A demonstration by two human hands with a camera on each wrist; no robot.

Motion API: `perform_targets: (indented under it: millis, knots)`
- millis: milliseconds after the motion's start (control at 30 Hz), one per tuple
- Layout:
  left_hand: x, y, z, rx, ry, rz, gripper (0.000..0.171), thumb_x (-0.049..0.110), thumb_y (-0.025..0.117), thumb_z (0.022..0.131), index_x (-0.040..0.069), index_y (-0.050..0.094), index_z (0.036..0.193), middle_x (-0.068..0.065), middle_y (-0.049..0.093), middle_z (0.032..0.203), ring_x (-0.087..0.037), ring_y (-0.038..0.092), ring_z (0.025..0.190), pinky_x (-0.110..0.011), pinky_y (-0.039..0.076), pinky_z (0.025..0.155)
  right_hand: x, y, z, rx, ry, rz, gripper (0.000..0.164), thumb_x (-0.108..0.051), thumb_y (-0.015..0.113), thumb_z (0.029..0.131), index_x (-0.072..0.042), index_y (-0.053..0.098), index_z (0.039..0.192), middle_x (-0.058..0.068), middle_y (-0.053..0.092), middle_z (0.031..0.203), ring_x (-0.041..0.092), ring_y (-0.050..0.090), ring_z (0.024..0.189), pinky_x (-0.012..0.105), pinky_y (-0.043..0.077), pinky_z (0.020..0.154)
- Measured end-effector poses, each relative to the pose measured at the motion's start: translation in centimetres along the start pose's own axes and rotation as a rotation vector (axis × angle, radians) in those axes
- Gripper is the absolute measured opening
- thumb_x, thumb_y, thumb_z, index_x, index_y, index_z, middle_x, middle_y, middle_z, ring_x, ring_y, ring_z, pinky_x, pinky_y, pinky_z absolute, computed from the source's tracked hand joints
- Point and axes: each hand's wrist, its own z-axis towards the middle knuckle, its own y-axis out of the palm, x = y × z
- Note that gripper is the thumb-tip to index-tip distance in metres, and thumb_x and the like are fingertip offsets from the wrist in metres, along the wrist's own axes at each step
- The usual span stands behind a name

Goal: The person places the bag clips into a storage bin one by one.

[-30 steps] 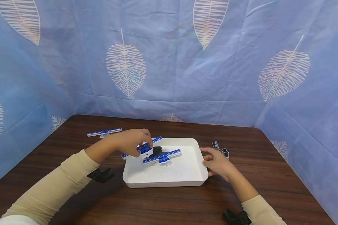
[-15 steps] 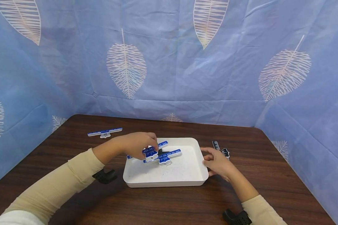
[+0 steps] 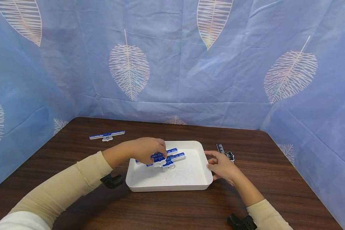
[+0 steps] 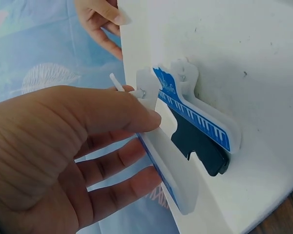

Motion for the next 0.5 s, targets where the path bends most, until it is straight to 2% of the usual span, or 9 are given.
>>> perform_targets:
  millis: [167, 500]
  knots:
    - [0.1, 0.0, 0.5, -0.009, 0.019, 0.022, 0.045, 0.013, 0.081, 0.078, 0.027, 0.071, 0.12, 0.002, 0.061, 0.121, -0.013, 0.056, 0.108, -0.037, 0.044, 0.102, 0.0, 0.0, 0.0, -0.005, -0.004, 0.006, 0.059, 0.002, 0.051, 0.097, 0.005, 0.024, 0.149, 0.029, 0.057, 0.119, 0.034, 0.066, 0.092, 0.048, 0.058, 0.067]
    - [0.0, 0.3, 1.5, -0.034, 0.006, 0.015, 0.045, 0.006, 0.078, 0.08, 0.025, 0.07, 0.121, 0.002, 0.062, 0.125, -0.015, 0.055, 0.117, -0.035, 0.04, 0.105, 0.0, 0.0, 0.0, -0.008, -0.009, 0.008, 0.059, 0.002, 0.051, 0.097, 0.005, 0.024, 0.149, 0.029, 0.058, 0.119, 0.034, 0.067, 0.092, 0.048, 0.058, 0.066]
